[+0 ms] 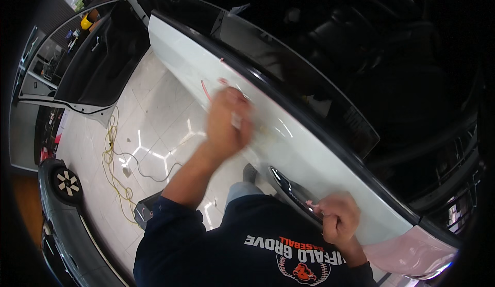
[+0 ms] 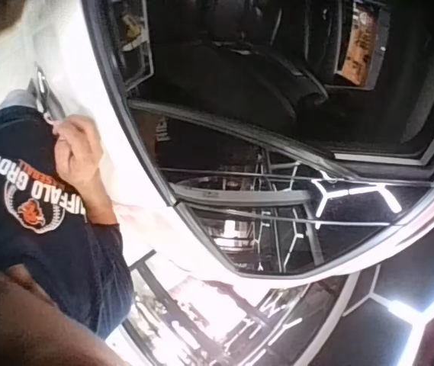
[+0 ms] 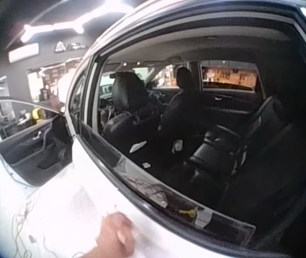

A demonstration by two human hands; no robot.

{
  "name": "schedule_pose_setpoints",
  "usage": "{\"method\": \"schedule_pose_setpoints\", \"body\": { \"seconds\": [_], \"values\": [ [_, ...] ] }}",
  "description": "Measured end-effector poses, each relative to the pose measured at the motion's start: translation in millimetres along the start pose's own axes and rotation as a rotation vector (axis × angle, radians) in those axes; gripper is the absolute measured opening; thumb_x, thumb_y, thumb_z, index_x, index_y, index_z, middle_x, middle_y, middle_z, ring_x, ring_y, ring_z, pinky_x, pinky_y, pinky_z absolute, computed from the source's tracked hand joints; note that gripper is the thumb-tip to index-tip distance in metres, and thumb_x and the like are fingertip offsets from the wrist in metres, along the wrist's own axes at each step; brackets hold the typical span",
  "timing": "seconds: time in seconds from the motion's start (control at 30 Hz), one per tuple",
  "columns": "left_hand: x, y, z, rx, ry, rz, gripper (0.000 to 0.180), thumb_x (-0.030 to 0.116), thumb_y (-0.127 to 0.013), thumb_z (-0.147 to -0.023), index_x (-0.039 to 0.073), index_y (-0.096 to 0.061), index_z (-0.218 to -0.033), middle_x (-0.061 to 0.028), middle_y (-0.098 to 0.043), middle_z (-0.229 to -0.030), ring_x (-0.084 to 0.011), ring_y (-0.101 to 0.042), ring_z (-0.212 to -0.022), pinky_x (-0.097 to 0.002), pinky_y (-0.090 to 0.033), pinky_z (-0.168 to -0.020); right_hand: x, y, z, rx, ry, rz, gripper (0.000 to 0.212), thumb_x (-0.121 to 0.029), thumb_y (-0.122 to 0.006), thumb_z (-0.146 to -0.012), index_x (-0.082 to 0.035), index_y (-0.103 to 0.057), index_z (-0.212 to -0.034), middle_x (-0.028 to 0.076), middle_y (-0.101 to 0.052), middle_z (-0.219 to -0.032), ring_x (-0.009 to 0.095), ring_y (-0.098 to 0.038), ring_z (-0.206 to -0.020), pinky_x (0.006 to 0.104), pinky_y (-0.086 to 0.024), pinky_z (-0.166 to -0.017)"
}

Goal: The person applies a white vinyl wrap to the driver-side door of a pink car. They use a red squeegee to smooth the film, a yellow heat gun to warm the edges, and a pink plastic tool to tuck the wrap into the door's seams and crevices.

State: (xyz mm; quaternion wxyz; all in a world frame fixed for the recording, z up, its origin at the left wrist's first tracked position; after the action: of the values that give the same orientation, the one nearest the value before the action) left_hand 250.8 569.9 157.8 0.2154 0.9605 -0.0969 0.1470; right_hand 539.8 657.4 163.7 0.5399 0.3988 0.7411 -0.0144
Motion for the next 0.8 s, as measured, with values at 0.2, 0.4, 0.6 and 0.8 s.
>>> {"method": "schedule_pose_setpoints", "body": {
  "seconds": [0.2,0.4,0.6,0.8],
  "values": [
    [-2.7,27.2,-13.0,0.152,0.19,0.104,0.019,0.0,-0.063,-0.086,0.0,-0.06,-0.105,-0.0138,-0.062,-0.09,-0.0273,-0.059,-0.082,-0.034,-0.048,-0.08,-10.7,0.3,-4.3,0.06,0.002,0.04,0.019,0.013,-0.05,-0.086,0.004,-0.062,-0.098,0.015,-0.057,-0.09,0.016,-0.064,-0.066,0.0247,-0.052,-0.056],
    [-61.8,21.3,-24.6,0.044,0.313,-0.254,0.023,0.008,-0.069,-0.086,-0.001,-0.061,-0.106,-0.0156,-0.06,-0.105,-0.0276,-0.061,-0.09,-0.0346,-0.05,-0.08,-16.3,-11.7,-17.7,0.107,-0.044,-0.026,0.019,0.01,-0.047,-0.089,0.004,-0.061,-0.099,0.015,-0.056,-0.093,0.016,-0.063,-0.066,0.0251,-0.052,-0.058],
    [-76.3,-1.0,-21.9,-0.008,0.282,-0.171,0.015,0.004,-0.065,-0.088,-0.001,-0.062,-0.102,-0.0164,-0.062,-0.103,-0.0284,-0.063,-0.093,-0.0363,-0.051,-0.081,-15.6,-25.9,-48.4,0.138,-0.155,-0.161,0.016,0.008,-0.051,-0.089,0.004,-0.061,-0.101,0.013,-0.056,-0.093,0.014,-0.059,-0.069,0.0244,-0.049,-0.061],
    [-88.1,13.1,-26.0,-0.078,0.347,-0.166,0.01,0.003,-0.062,-0.089,-0.002,-0.06,-0.097,-0.0147,-0.061,-0.09,-0.0281,-0.061,-0.084,-0.0366,-0.05,-0.076,-37.9,-46.8,-131.0,0.035,0.021,-0.027,0.015,0.006,-0.049,-0.09,0.004,-0.06,-0.1,0.011,-0.057,-0.091,0.015,-0.06,-0.07,0.0268,-0.05,-0.064]
  ]
}}
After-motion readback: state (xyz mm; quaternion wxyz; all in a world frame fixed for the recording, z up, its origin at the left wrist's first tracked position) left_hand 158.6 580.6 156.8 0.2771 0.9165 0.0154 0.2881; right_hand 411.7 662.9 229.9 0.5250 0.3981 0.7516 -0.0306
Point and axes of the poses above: each hand's wrist, its own z-axis away from the middle knuckle, its own y-axis out of the back of the hand, x = y × z, the point moved 3 cm from there along -z, towards the middle knuckle
